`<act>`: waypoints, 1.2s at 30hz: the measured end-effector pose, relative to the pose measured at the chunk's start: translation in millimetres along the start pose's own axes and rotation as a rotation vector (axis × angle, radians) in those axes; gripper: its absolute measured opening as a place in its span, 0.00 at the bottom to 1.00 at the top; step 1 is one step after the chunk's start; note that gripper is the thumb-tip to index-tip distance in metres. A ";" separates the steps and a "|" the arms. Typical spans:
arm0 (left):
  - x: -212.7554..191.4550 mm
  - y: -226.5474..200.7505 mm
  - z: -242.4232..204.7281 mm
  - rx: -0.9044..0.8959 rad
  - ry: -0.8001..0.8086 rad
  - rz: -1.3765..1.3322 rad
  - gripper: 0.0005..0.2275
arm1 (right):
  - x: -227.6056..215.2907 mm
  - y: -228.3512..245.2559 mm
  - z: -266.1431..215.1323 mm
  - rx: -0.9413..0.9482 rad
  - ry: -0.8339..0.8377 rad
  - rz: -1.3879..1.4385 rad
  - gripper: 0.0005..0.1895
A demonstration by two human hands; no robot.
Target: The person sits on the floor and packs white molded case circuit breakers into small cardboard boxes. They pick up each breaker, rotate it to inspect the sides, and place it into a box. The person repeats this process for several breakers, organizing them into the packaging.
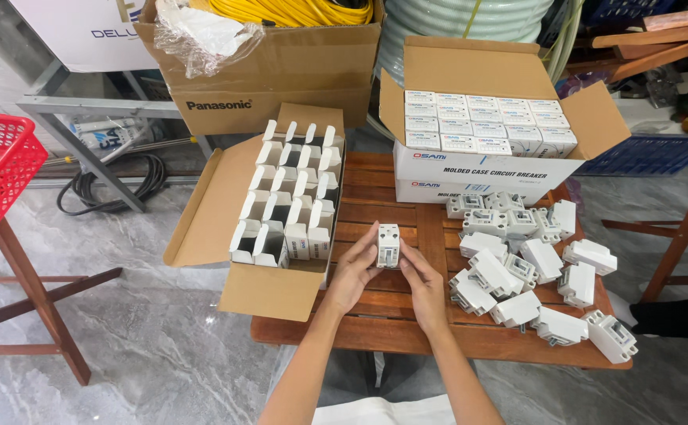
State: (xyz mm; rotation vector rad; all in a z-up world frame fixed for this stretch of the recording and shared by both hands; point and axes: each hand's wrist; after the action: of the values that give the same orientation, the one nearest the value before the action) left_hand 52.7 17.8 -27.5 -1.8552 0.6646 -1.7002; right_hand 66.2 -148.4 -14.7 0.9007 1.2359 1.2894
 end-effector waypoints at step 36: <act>-21.1 23.4 14.4 0.023 -0.047 0.040 0.22 | -1.2 -6.3 0.2 -0.052 -0.002 0.078 0.22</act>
State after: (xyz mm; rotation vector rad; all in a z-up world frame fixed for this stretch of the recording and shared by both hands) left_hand 65.1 15.6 -59.7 -1.8479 0.6562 -1.6273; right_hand 67.8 -150.4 -20.7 0.9194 1.1704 1.3761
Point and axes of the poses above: each hand's wrist, its own z-axis towards the middle knuckle, its own x-axis out of the palm, y = z × x, and after that the axes turned 10 degrees about -z, right-handed
